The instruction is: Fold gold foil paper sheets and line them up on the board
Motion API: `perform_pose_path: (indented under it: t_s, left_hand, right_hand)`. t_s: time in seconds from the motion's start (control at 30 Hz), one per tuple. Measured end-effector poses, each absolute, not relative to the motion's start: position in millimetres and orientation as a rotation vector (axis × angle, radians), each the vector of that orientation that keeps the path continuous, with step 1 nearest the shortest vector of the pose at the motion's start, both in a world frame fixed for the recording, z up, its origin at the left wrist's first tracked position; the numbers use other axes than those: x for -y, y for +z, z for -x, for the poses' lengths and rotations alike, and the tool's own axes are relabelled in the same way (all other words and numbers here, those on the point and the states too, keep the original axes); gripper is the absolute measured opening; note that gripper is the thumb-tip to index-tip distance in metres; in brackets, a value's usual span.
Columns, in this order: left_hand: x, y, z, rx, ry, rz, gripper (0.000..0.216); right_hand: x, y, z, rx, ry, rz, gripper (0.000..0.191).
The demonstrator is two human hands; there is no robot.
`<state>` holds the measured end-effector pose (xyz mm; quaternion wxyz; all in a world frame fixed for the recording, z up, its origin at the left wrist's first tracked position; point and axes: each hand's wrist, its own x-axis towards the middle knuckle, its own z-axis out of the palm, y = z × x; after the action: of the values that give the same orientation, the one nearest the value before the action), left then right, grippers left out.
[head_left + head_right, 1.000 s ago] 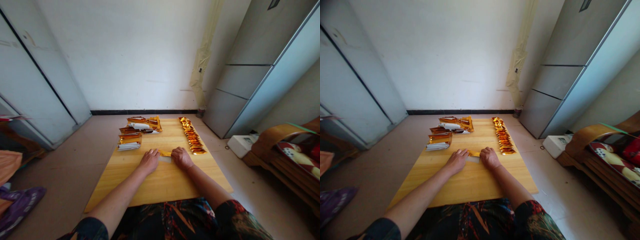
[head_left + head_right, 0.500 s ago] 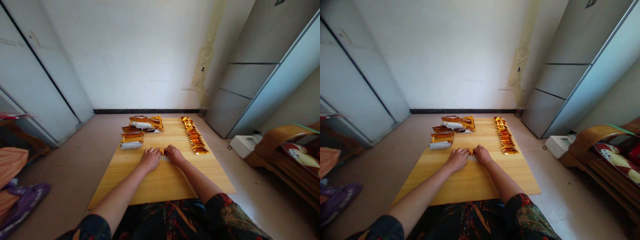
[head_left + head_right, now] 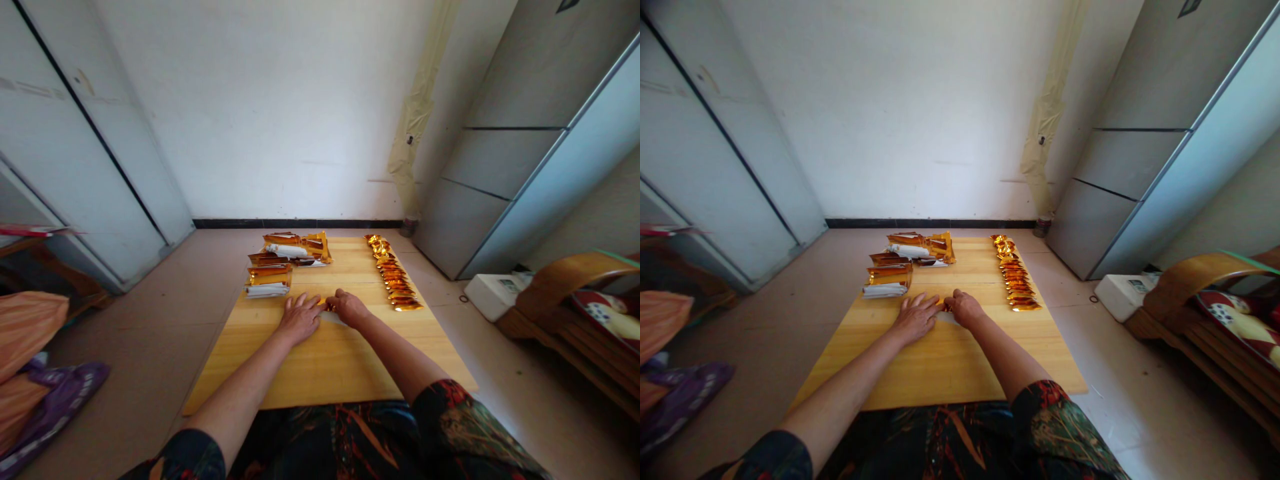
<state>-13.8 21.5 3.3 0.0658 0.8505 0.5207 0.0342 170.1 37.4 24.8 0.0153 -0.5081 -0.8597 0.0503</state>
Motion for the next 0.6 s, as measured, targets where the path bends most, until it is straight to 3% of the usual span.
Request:
perform_pose_path:
  t_s: [0.6]
  left_hand:
    - [-19,1,17,-1.634,0.142,-2.506,0.049]
  right_hand:
    - [-53,30,-159,2.81,0.106,1.566,0.036]
